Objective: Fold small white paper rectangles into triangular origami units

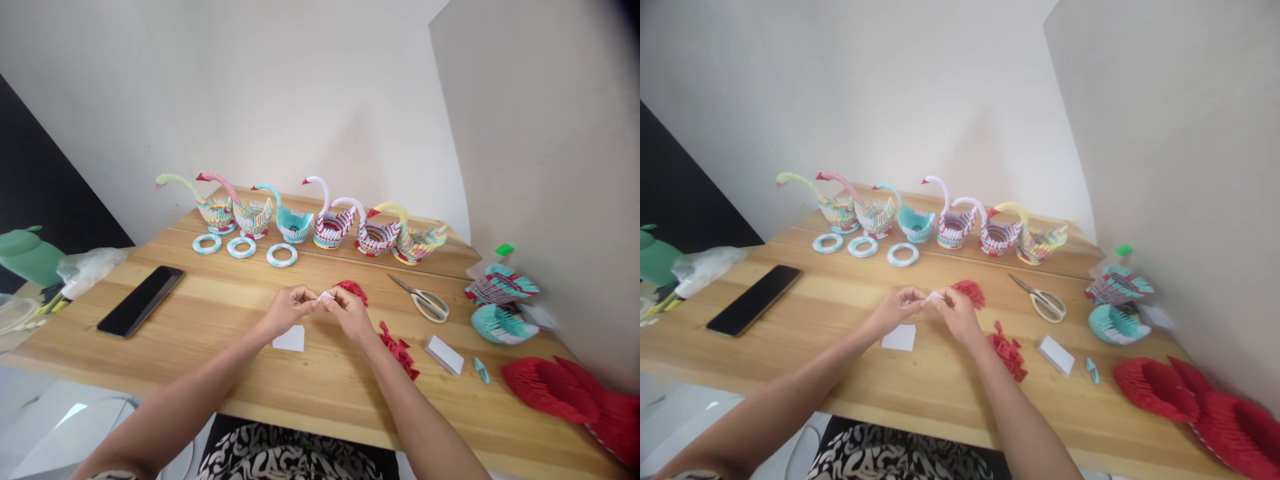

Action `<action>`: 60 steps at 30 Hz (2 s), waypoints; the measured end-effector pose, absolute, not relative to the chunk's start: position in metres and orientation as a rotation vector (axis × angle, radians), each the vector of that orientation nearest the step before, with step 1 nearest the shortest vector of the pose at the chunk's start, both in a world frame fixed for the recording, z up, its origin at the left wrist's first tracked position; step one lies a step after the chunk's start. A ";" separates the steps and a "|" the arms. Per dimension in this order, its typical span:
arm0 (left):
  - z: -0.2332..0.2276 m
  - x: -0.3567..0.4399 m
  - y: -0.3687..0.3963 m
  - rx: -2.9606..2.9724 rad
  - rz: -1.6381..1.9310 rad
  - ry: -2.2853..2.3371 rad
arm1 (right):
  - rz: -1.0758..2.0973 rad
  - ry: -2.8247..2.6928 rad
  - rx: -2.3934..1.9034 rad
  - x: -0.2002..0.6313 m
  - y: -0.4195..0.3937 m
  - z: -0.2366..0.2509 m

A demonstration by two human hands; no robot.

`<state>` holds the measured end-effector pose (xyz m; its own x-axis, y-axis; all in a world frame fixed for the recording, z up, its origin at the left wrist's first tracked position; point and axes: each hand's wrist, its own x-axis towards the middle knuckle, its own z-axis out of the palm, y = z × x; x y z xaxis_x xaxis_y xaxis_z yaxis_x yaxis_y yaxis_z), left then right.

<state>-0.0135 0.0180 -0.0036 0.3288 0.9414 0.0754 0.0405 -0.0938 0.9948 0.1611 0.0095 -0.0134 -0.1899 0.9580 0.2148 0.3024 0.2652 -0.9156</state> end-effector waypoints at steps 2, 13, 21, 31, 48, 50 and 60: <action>-0.004 -0.014 0.018 1.392 0.964 0.895 | 0.936 -1.684 -1.163 0.161 0.009 -0.013; -0.007 -0.016 0.022 1.333 0.926 0.875 | 0.963 -1.604 -1.188 0.158 0.010 -0.018; -0.006 -0.013 0.020 1.349 0.943 0.933 | 1.066 -1.445 -1.128 0.160 0.012 -0.018; -0.006 -0.012 0.020 1.352 0.951 0.971 | 1.071 -1.455 -1.123 0.159 0.010 -0.016; -0.003 -0.010 0.013 1.597 0.998 1.062 | 0.613 -1.692 -1.221 0.153 0.003 -0.014; -0.004 -0.010 0.013 1.600 0.994 1.055 | 0.585 -1.701 -1.210 0.153 0.002 -0.015; -0.005 -0.016 0.018 1.508 0.972 0.863 | 0.575 -1.704 -1.197 0.150 -0.004 -0.013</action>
<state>-0.0162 0.0184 -0.0054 0.3998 0.9080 0.1250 0.0164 -0.1434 0.9895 0.1498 -0.0038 -0.0127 -0.0787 0.9011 0.4265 0.4588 0.4125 -0.7870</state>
